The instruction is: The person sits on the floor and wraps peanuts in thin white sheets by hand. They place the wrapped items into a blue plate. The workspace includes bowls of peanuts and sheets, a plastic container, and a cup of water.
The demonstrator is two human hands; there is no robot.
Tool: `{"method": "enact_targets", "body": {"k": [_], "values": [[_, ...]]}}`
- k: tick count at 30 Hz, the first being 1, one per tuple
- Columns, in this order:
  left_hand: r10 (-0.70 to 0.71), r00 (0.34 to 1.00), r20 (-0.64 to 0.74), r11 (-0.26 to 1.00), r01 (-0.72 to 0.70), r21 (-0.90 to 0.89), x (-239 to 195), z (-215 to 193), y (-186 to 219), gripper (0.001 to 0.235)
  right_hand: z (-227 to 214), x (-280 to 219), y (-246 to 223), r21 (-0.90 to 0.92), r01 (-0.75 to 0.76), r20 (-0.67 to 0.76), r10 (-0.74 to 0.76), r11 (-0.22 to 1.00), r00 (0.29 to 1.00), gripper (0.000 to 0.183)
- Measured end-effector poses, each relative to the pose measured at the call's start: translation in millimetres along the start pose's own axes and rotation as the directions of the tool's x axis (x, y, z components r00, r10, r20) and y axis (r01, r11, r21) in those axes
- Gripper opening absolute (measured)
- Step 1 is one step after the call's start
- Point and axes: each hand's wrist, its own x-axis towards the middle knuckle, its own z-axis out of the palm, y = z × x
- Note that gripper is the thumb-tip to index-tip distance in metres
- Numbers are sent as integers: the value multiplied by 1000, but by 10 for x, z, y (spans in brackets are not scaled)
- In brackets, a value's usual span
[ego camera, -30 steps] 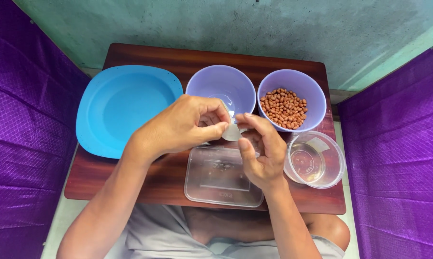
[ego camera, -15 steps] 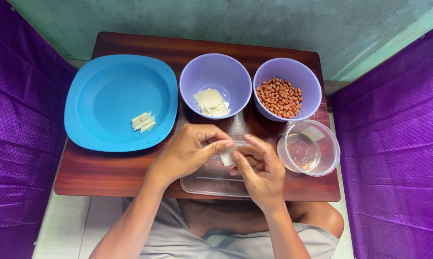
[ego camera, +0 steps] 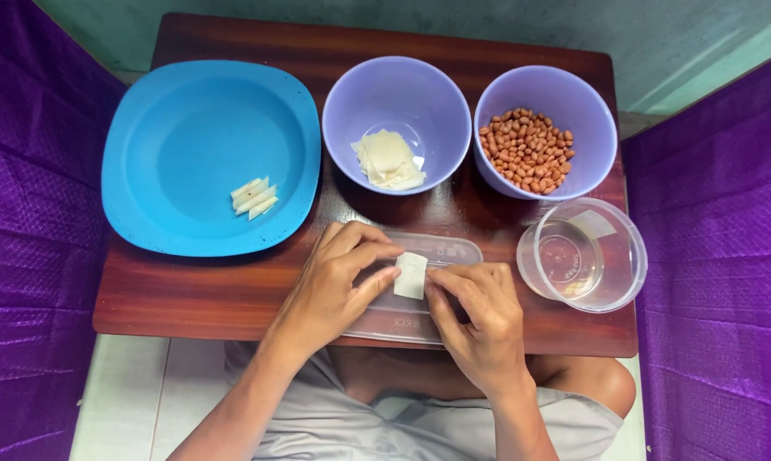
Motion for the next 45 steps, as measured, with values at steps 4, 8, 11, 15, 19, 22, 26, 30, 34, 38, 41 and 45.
{"method": "enact_targets", "body": {"k": [4, 8, 11, 15, 19, 22, 26, 30, 34, 38, 41, 45], "values": [[26, 1000, -5, 998, -26, 49, -53, 7, 22, 25, 23, 10, -7, -105, -52, 61, 58, 993, 996, 10], [0, 1000, 22, 995, -2, 95, -63, -3, 37, 24, 20, 38, -12, -86, -60, 121, 70, 995, 990, 5], [-10, 999, 41, 996, 6, 85, -65, -14, 50, 23, 7, 52, -21, -63, -74, 133, 82, 995, 988, 8], [-6, 1000, 28, 997, 4, 79, -57, -15, 46, 23, 0, 82, -43, -47, -103, 110, 108, 994, 988, 9], [12, 1000, 24, 995, -14, 94, -70, -6, 34, 25, 42, 52, -10, -113, -62, 120, 75, 992, 990, 8], [14, 1000, 27, 995, -16, 94, -62, -9, 35, 21, 30, 52, -17, -85, -89, 102, 98, 992, 990, 8], [-13, 1000, -23, 1000, 13, 12, -51, -29, 30, 19, 3, 53, -28, -5, -149, 43, 149, 989, 988, 3], [-26, 996, -89, 999, 22, -40, -80, -15, 24, 18, -21, 10, -35, 80, -173, -55, 177, 982, 983, 18], [-6, 982, -190, 999, -3, -46, -70, -51, 99, 11, -36, -67, 2, 135, -206, -93, 220, 969, 971, 28], [7, 952, -307, 1000, 2, 28, -151, -21, 57, 10, -27, -83, -11, 103, -185, -160, 200, 977, 967, 27], [-77, 935, -347, 997, 79, -8, -262, 51, -9, 10, 4, -132, 84, 131, -185, -214, 210, 974, 954, 33], [-128, 914, -385, 992, 124, -35, -356, 94, -36, 9, 37, -143, 132, 168, -204, -250, 242, 965, 938, 37]]}}
